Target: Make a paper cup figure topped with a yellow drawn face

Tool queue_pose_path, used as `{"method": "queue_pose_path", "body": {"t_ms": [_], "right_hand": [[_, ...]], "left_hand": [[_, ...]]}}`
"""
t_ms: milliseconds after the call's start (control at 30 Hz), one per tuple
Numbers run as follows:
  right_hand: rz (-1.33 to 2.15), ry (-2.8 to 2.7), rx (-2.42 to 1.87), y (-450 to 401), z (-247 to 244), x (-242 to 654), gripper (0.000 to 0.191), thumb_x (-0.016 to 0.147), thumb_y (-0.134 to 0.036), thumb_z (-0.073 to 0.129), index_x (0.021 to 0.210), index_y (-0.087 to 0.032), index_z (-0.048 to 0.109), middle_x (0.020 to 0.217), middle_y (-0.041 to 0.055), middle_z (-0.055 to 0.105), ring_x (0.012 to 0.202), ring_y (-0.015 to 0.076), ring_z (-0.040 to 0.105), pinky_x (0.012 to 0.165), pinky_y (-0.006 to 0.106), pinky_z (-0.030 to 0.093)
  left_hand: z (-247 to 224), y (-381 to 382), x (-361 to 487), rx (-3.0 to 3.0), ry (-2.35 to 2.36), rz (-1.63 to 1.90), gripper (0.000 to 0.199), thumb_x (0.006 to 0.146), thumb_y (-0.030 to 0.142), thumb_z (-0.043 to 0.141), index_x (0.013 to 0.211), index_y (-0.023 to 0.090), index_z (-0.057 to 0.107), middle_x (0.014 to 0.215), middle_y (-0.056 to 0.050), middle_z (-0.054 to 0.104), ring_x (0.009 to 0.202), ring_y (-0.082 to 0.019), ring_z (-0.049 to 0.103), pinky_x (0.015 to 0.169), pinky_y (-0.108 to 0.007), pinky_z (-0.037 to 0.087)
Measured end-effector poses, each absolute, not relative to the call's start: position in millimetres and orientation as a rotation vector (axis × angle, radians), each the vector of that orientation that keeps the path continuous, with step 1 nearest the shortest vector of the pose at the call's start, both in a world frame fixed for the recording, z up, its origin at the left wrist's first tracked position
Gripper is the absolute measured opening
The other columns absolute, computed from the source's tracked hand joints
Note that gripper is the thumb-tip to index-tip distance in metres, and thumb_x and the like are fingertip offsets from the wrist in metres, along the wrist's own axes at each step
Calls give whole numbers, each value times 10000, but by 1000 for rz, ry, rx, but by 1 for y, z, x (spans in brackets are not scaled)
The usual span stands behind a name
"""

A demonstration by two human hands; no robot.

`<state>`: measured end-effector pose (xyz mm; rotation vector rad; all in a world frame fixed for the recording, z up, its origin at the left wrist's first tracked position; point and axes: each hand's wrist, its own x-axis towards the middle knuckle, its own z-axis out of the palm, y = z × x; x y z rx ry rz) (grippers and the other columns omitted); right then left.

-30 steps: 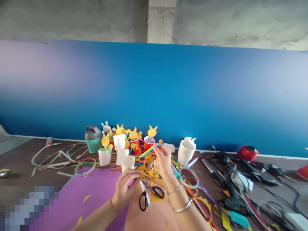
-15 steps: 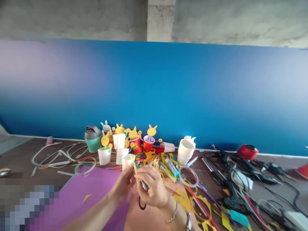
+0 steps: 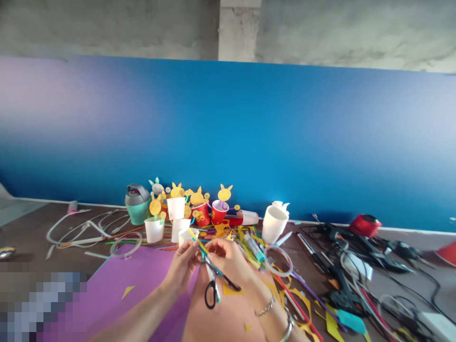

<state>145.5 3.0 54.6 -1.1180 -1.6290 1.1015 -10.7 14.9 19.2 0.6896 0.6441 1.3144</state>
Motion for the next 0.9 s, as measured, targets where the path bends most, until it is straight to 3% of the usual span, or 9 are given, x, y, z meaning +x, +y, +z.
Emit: {"method": "queue_pose_path", "body": {"t_ms": [233, 367, 567, 733, 900], "right_hand": [[1419, -1552, -1258, 2, 65, 169, 180, 678, -196, 620, 840, -151, 685, 707, -11, 658, 579, 102, 573, 501, 179, 405], [1513, -1565, -1253, -1, 70, 176, 186, 658, -179, 611, 823, -150, 692, 660, -16, 650, 567, 105, 570, 525, 189, 418], [1175, -1886, -1308, 1, 66, 167, 179, 693, -234, 640, 829, -149, 720, 750, 12, 691, 681, 144, 593, 611, 212, 426], [895, -1873, -1475, 0, 57, 149, 185, 735, -276, 616, 625, -142, 681, 522, -31, 561, 511, 100, 456, 481, 208, 290], [1045, -1750, -1503, 5, 47, 147, 286, 739, -324, 598, 525, -139, 639, 431, -39, 469, 439, 86, 380, 451, 217, 257]], "left_hand": [[14, 15, -10, 730, 684, 1319, 313, 657, 378, 823, 646, 146, 613, 524, 25, 601, 497, -87, 542, 526, -205, 397], [11, 17, -10, 739, 695, 1303, 288, 651, 357, 829, 707, 138, 650, 538, 20, 612, 501, -88, 550, 525, -202, 395], [10, 15, -10, 806, 725, 1287, 268, 684, 347, 808, 673, 155, 621, 529, 34, 592, 486, -77, 519, 502, -195, 355], [7, 13, -10, 942, 827, 1277, 304, 690, 401, 791, 643, 156, 617, 466, 53, 517, 409, -60, 434, 431, -196, 269], [5, 13, -10, 962, 853, 1302, 298, 675, 400, 797, 649, 160, 623, 475, 50, 529, 409, -59, 440, 417, -187, 272]]}}
